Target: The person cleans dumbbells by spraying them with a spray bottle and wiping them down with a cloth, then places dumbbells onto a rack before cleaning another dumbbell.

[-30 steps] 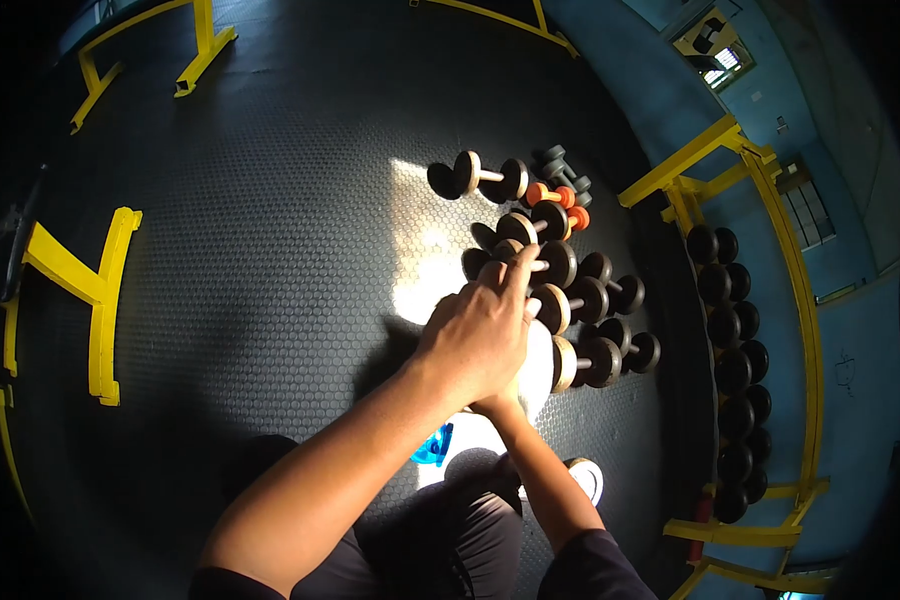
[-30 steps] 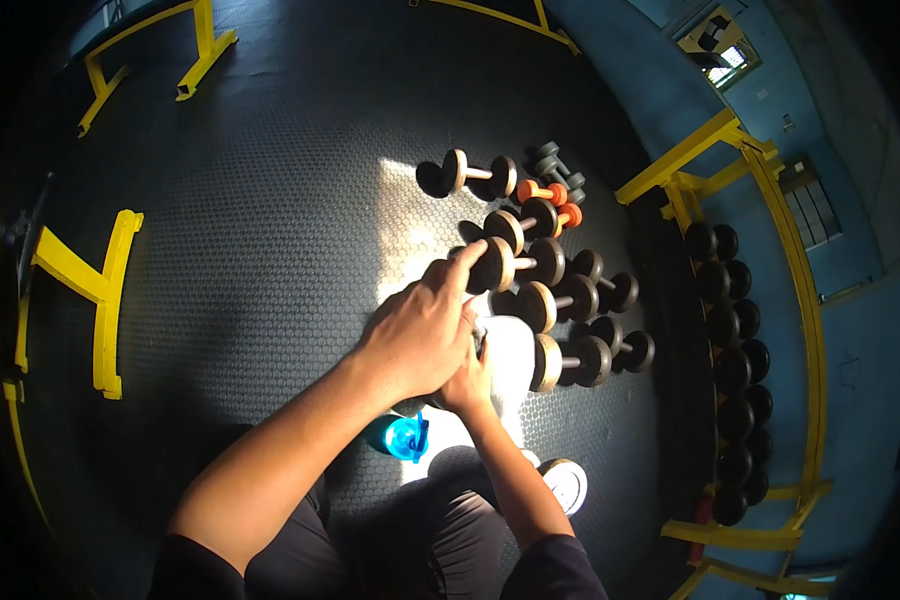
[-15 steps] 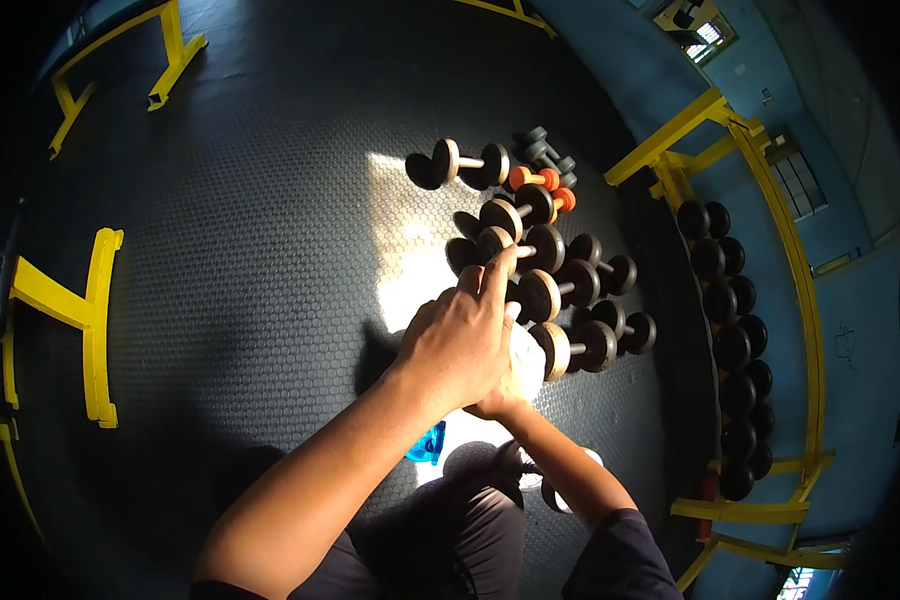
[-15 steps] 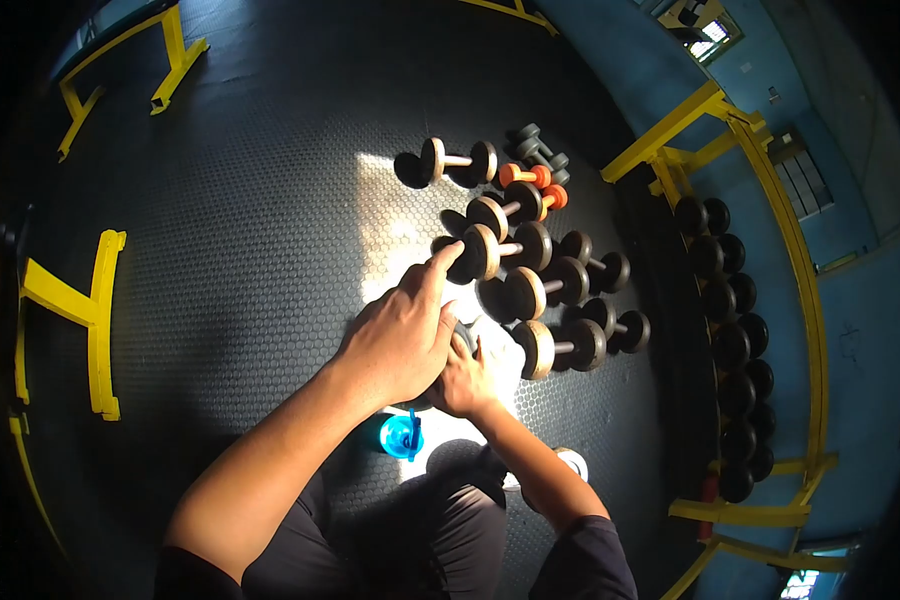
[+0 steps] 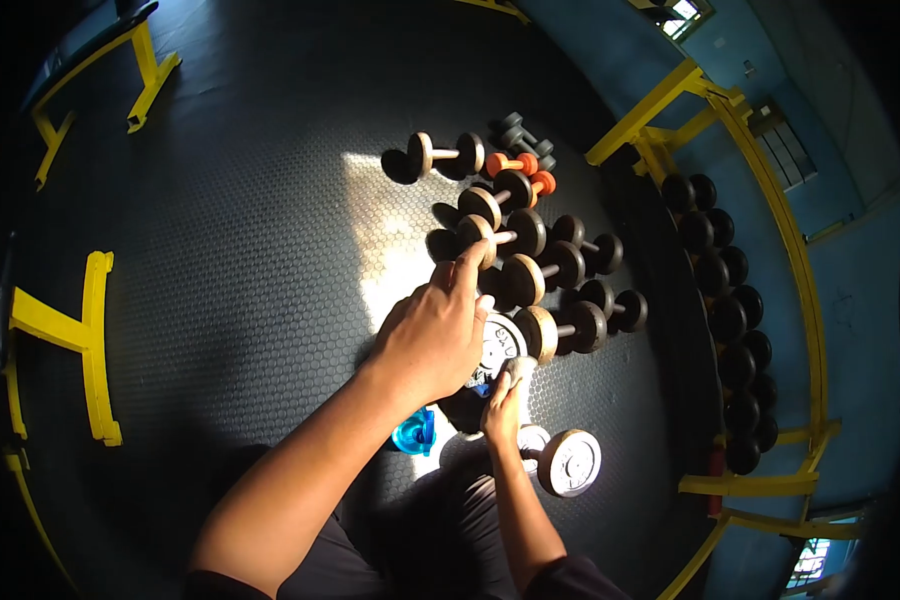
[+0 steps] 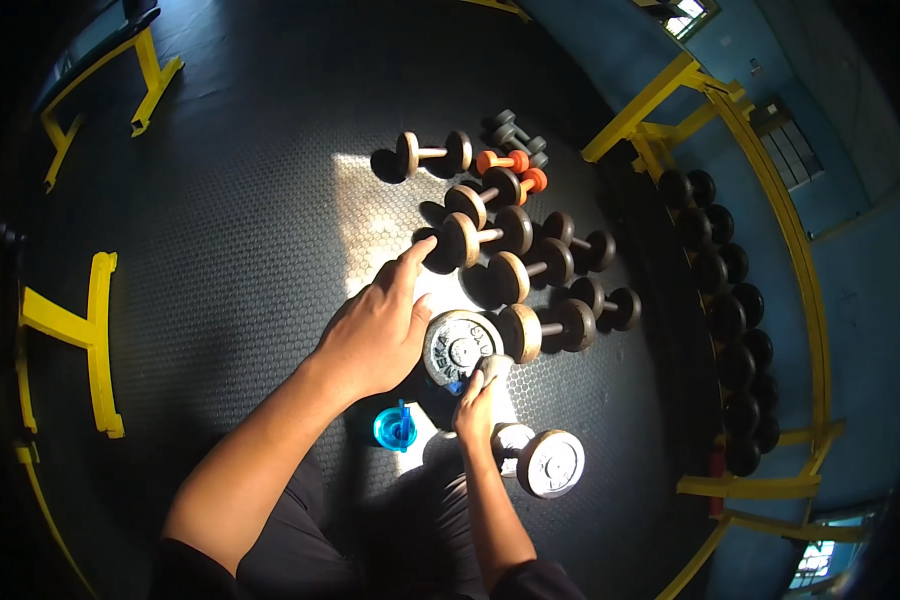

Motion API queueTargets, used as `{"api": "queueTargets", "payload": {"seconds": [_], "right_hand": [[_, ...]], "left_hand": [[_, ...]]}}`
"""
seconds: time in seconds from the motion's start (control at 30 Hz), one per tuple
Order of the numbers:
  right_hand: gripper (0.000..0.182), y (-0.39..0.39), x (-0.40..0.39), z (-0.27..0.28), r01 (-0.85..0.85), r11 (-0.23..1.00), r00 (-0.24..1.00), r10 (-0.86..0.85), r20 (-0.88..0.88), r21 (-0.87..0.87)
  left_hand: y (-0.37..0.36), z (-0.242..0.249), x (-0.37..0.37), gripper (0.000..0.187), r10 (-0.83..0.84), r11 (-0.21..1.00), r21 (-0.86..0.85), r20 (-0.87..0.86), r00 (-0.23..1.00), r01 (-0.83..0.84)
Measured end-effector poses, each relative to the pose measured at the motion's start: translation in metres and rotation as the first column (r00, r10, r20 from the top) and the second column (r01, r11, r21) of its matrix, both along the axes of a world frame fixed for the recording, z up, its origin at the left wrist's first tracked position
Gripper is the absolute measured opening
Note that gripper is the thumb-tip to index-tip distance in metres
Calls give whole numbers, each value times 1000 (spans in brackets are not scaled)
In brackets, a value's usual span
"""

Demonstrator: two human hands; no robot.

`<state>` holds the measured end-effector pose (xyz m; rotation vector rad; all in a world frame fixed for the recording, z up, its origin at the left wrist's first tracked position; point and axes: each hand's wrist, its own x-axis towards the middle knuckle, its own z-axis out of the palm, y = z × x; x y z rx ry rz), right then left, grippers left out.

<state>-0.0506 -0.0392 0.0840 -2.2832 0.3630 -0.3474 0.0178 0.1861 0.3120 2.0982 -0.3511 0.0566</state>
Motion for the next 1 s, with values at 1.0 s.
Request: {"api": "queueTargets", "payload": {"seconds": [1.0], "right_hand": [[69,-29,97,55,-560,559,789,584,-188,-611]], "left_hand": [[-66,-354,22,87,126,978,61,-935,332,-198]]}}
